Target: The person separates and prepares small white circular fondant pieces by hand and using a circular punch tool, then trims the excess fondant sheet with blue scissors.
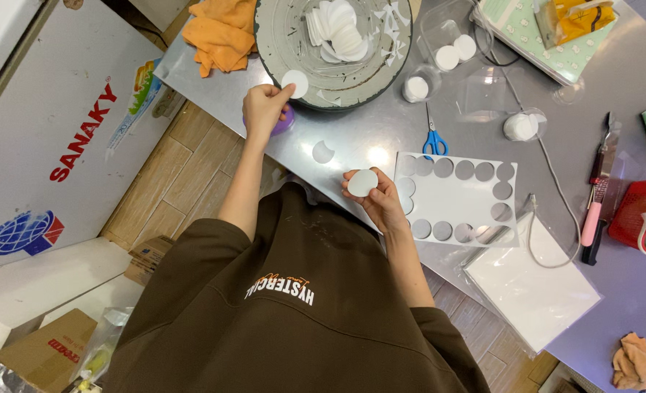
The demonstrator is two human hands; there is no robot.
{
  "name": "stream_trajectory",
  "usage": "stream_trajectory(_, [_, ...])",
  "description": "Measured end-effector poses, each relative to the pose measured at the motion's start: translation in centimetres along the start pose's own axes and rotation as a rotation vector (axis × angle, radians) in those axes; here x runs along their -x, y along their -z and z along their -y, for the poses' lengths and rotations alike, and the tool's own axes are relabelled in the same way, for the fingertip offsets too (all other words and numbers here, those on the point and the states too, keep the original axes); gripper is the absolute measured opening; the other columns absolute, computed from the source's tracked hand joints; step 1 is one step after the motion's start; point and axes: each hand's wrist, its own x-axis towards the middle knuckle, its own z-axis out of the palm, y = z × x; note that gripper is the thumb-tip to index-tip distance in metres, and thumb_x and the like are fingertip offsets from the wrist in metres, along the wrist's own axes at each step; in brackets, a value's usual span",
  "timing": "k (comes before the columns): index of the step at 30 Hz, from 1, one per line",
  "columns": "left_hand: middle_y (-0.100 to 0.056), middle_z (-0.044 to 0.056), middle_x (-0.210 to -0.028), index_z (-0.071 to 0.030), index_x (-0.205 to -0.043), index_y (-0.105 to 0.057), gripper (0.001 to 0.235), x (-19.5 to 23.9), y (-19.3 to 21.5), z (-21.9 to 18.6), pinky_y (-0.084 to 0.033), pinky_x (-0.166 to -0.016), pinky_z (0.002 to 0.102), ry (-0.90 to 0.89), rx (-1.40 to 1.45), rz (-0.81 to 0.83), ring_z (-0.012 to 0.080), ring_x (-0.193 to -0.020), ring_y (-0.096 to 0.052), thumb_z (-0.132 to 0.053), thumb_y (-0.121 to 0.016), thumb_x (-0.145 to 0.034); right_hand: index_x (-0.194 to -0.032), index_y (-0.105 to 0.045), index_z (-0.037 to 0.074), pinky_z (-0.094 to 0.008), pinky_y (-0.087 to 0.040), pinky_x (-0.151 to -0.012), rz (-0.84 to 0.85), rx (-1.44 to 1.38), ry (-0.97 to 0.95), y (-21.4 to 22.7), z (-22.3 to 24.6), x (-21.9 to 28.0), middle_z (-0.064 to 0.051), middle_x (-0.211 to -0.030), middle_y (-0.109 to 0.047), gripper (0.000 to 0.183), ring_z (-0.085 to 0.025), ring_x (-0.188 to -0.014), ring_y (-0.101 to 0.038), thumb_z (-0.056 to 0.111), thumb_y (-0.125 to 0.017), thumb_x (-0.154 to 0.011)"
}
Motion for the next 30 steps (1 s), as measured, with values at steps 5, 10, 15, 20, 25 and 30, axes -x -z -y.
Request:
stream_trajectory(5, [-0.069, 0.002, -0.068, -0.005, -0.085, -0.069, 0.020, 3.8, -0.4, -1.7, -0.045, -0.049, 0.023, -0.309, 0.230, -0.033, 0.0087, -0.055, -0.062, -0.020, -0.076, -0.095, -0.115, -0.060, 0.002, -0.045, -0.058, -0.101, -0.055, -0.032, -0.021, -0.6, -0.1, -0.1, -0.024, -0.127, -0.066, 0.041, -0.032, -0.116, -0.069, 0.029, -0.081, -0.091])
stream_trajectory(10, [-0.068, 0.001, -0.085, -0.010, -0.089, -0.067, 0.011, 11.0, 0.5, -7.3, -0.048, -0.058, 0.027, -1.449, -0.351, -0.052, 0.0129, -0.069, -0.063, -0.009, -0.077, -0.093, -0.122, -0.059, -0.002, -0.041, -0.057, -0.103, -0.123, -0.049, 0.001, -1.5, 1.0, -0.8, -0.023, -0.129, -0.066, 0.044, -0.031, -0.118, -0.067, 0.031, -0.075, -0.097])
stream_trajectory(15, [-0.059, -0.001, -0.084, -0.007, -0.091, -0.067, 0.014, 14.0, 1.2, -11.1, -0.044, -0.060, 0.029, -1.684, -0.454, 0.102, 0.0147, -0.072, -0.057, -0.012, -0.073, -0.080, -0.124, -0.058, 0.002, -0.046, -0.056, -0.106, -0.053, -0.050, 0.071, -1.4, 2.4, -0.2, -0.014, -0.124, -0.066, 0.051, -0.026, -0.116, -0.067, 0.034, -0.082, -0.093])
stream_trajectory(20, [-0.057, -0.002, -0.085, -0.009, -0.088, -0.063, 0.012, 14.3, 0.8, -13.2, -0.043, -0.062, 0.029, -1.781, -0.466, 0.175, 0.0140, -0.074, -0.056, -0.012, -0.074, -0.084, -0.113, -0.056, 0.004, -0.051, -0.056, -0.106, -0.011, -0.051, 0.106, -1.1, 3.3, 0.8, -0.014, -0.121, -0.067, 0.052, -0.026, -0.116, -0.067, 0.038, -0.088, -0.089])
stream_trajectory(25, [-0.067, 0.002, -0.105, -0.009, -0.087, -0.062, 0.026, 14.9, 0.8, -15.4, -0.050, -0.072, 0.034, -1.698, -0.365, 0.445, 0.0183, -0.089, -0.064, -0.029, -0.078, -0.082, -0.118, -0.059, -0.001, -0.050, -0.057, -0.092, 0.061, -0.151, 0.159, -0.2, 3.2, 1.6, -0.016, -0.113, -0.068, 0.055, -0.029, -0.106, -0.069, 0.034, -0.090, -0.090])
stream_trajectory(30, [-0.067, 0.010, -0.124, -0.006, -0.087, -0.061, 0.036, 15.7, 0.7, -16.0, -0.055, -0.086, 0.040, -1.496, -0.163, 0.707, 0.0283, -0.105, -0.068, -0.031, -0.084, -0.073, -0.139, -0.057, -0.002, -0.048, -0.056, -0.104, 0.060, -0.012, 0.115, 0.2, 3.1, 2.7, -0.014, -0.126, -0.067, 0.078, -0.027, -0.118, -0.067, 0.031, -0.095, -0.079])
